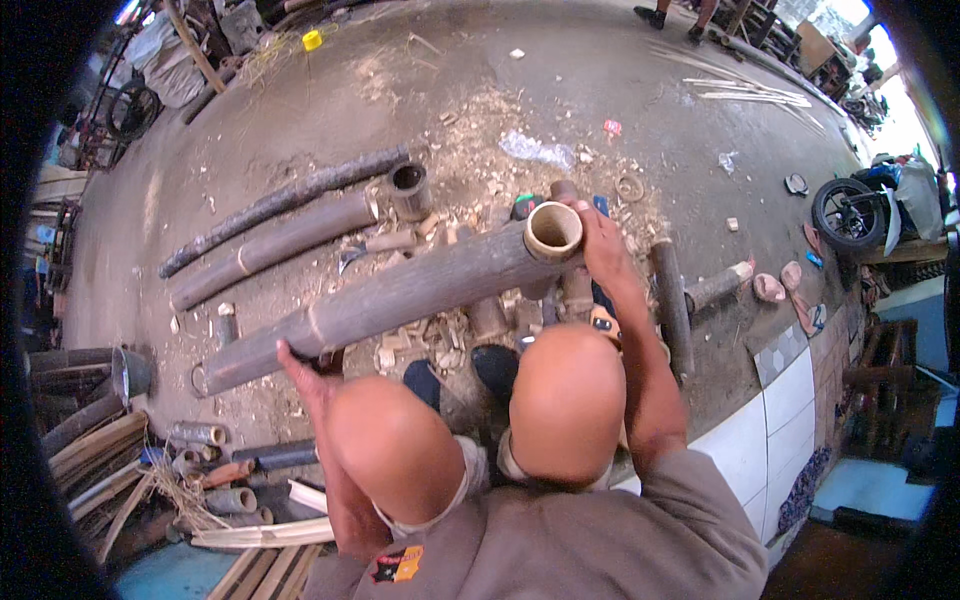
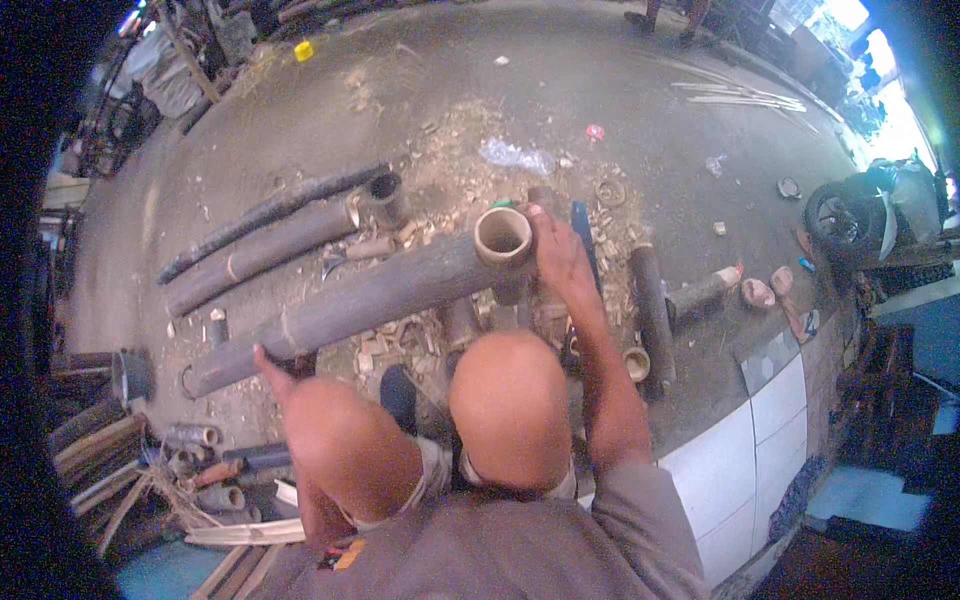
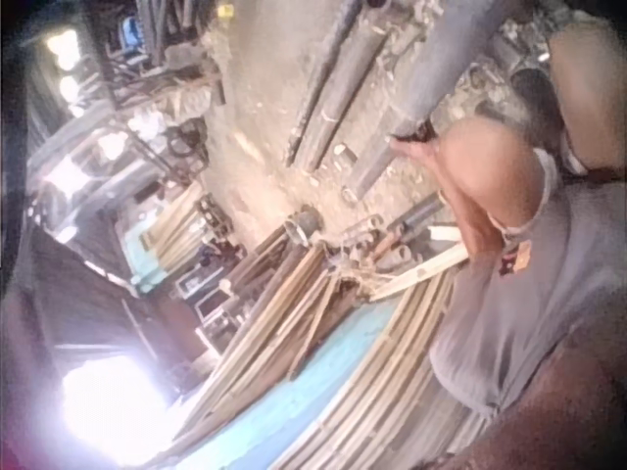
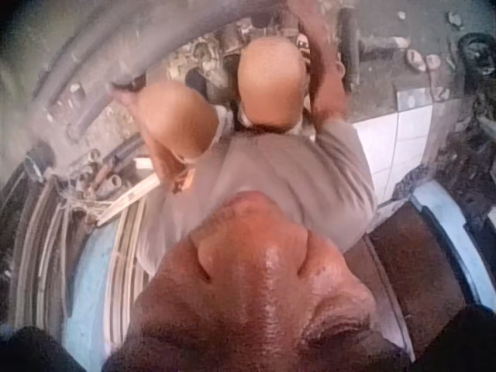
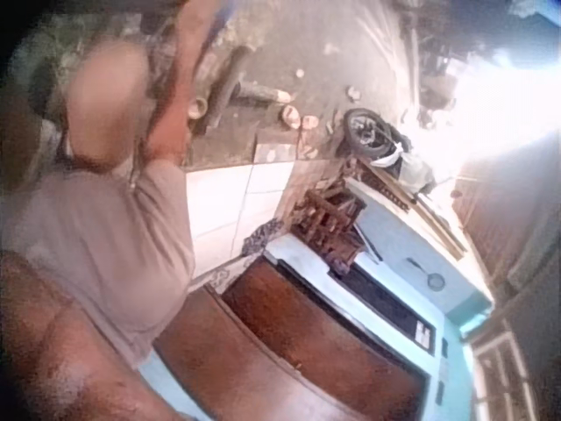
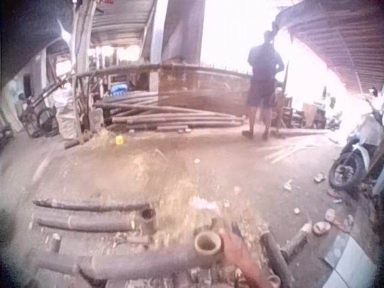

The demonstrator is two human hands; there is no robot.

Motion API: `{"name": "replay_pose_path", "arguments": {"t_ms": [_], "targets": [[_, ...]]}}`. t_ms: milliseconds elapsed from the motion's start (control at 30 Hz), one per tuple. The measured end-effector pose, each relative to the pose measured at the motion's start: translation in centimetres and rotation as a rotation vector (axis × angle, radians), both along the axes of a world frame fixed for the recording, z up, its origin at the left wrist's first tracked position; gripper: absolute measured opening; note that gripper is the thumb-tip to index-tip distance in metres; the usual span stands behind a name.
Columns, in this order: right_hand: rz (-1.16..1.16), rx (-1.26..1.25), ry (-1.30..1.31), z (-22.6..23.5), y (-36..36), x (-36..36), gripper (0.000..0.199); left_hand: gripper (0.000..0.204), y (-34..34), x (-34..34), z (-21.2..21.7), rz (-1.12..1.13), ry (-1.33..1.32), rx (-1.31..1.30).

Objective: The person sits on the floor and works with bamboo pieces, using a knife to carve and shape them. They measure bamboo with a tape measure, fit pieces together, and use a wooden mallet to tap joints. The person handles multiple bamboo segments and tools while assembling a structure.

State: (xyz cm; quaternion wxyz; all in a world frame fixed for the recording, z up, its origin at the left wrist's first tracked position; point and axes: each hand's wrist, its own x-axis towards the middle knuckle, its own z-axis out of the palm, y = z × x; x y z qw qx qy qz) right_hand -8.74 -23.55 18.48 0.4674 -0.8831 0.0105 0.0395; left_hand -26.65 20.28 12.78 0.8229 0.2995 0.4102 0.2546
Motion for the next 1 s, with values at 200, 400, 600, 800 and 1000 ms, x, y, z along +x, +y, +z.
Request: {"name": "replay_pose_path", "arguments": {"t_ms": [200, 400, 600, 800, 1000], "targets": [[-0.003, 0.158, -0.094, -0.4, 1.0, -0.8, 0.061, 0.089, 0.7, 0.1, 0.1, -0.027, -0.020, 0.059], [-0.074, 0.058, -0.112, -6.0, -6.6, 4.3, 0.054, 0.074, -1.4, 2.7, 0.7, -0.104, -0.174, 0.013], [-0.051, 0.360, 0.178, 8.5, -0.4, 2.2, 0.049, 0.061, 0.0, 0.4, 10.9, -0.016, -0.491, 0.236], [0.023, 0.478, 0.021, 11.6, -3.7, 2.3, 0.042, 0.048, -0.8, 0.5, 16.7, -0.073, -0.735, 0.437], [-0.030, 0.647, 0.015, 11.5, -6.0, 2.5, 0.038, 0.060, -0.5, -1.5, 16.3, -0.038, -0.931, 0.448]]}}
